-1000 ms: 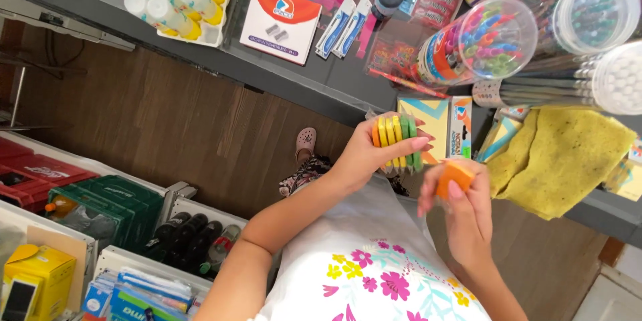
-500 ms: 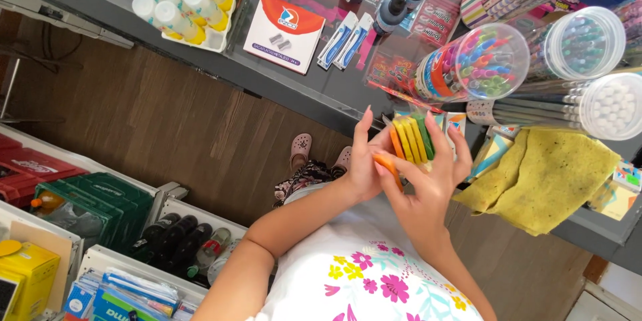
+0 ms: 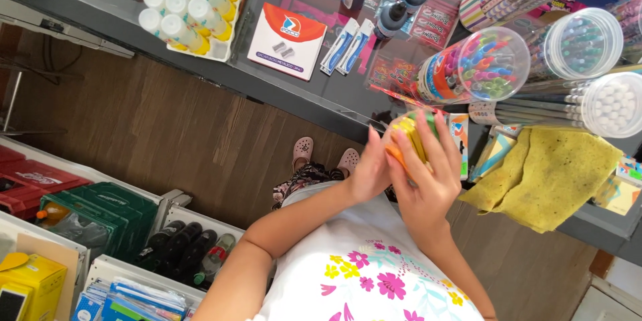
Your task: Organizing and sorting stationery supplies like sticky notes on a counter
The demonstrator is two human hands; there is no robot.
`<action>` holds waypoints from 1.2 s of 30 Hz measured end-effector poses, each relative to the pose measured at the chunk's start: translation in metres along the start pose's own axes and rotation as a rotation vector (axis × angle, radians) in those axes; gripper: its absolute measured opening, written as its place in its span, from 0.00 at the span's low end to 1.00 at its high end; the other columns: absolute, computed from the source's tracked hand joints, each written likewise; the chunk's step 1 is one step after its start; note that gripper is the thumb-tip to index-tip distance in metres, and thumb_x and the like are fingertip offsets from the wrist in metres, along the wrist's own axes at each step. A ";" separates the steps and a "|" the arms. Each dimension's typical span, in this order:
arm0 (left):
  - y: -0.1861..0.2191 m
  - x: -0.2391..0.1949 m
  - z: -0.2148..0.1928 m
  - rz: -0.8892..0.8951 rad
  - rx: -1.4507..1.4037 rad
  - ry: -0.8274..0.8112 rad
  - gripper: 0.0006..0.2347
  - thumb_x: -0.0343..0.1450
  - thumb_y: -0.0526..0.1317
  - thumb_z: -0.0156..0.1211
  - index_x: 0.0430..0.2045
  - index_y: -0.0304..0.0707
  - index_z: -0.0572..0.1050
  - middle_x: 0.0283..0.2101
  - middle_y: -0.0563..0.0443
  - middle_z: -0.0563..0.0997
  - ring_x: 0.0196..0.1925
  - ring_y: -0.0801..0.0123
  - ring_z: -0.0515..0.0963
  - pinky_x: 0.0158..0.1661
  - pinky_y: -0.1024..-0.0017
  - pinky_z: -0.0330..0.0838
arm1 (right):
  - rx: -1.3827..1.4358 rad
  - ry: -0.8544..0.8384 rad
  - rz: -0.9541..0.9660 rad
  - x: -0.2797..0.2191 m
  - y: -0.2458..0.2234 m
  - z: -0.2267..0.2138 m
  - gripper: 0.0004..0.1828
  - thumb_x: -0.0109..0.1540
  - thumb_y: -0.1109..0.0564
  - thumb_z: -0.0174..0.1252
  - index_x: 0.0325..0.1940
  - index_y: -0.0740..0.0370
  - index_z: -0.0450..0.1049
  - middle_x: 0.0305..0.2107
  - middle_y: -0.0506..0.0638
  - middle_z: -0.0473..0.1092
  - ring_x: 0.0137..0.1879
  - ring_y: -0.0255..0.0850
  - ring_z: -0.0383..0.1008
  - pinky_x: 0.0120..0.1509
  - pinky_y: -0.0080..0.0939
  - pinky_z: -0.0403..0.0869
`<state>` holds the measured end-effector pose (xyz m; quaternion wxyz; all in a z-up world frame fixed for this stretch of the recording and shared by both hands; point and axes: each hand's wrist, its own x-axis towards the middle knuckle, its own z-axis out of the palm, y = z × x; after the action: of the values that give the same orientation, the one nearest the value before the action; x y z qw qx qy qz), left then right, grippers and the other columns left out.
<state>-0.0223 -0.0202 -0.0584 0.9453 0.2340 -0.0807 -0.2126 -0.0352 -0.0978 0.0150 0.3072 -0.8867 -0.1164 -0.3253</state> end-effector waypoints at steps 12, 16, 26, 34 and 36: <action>0.028 -0.013 0.012 -0.125 -0.067 0.311 0.23 0.77 0.34 0.64 0.69 0.32 0.68 0.59 0.44 0.78 0.58 0.65 0.81 0.59 0.61 0.78 | -0.198 0.051 -0.042 0.001 -0.011 0.037 0.23 0.72 0.51 0.66 0.65 0.69 0.80 0.68 0.66 0.71 0.75 0.69 0.68 0.80 0.69 0.59; 0.046 -0.003 0.021 -0.151 -0.112 0.361 0.19 0.77 0.35 0.67 0.63 0.33 0.73 0.55 0.49 0.80 0.54 0.68 0.82 0.57 0.64 0.79 | -0.199 0.029 -0.021 0.004 -0.019 0.039 0.32 0.72 0.46 0.64 0.73 0.73 0.71 0.70 0.67 0.69 0.77 0.66 0.68 0.83 0.68 0.54; 0.099 0.002 0.025 -0.108 0.049 0.514 0.13 0.67 0.33 0.79 0.40 0.29 0.81 0.37 0.52 0.82 0.41 0.73 0.82 0.45 0.72 0.81 | -0.093 -0.031 0.149 0.010 -0.042 0.065 0.51 0.65 0.48 0.74 0.81 0.76 0.55 0.73 0.70 0.63 0.77 0.69 0.63 0.82 0.61 0.60; 0.110 -0.011 -0.009 -0.081 0.134 0.540 0.15 0.66 0.31 0.77 0.45 0.36 0.80 0.43 0.55 0.85 0.42 0.77 0.82 0.46 0.76 0.81 | 0.445 -0.389 0.292 0.017 -0.050 0.066 0.61 0.70 0.61 0.60 0.87 0.49 0.18 0.84 0.65 0.44 0.93 0.63 0.36 0.95 0.68 0.38; 0.116 -0.008 -0.014 -0.136 0.031 0.547 0.19 0.61 0.29 0.79 0.43 0.38 0.77 0.43 0.52 0.86 0.44 0.73 0.84 0.47 0.75 0.82 | 0.552 -0.479 0.357 0.024 -0.058 0.063 0.64 0.68 0.67 0.58 0.85 0.44 0.13 0.85 0.66 0.41 0.93 0.62 0.30 0.94 0.67 0.27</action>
<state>0.0159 0.0816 -0.0162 0.9117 0.3021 0.1901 -0.2032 -0.0085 -0.0134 0.0197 0.5497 -0.8278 -0.1119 -0.0078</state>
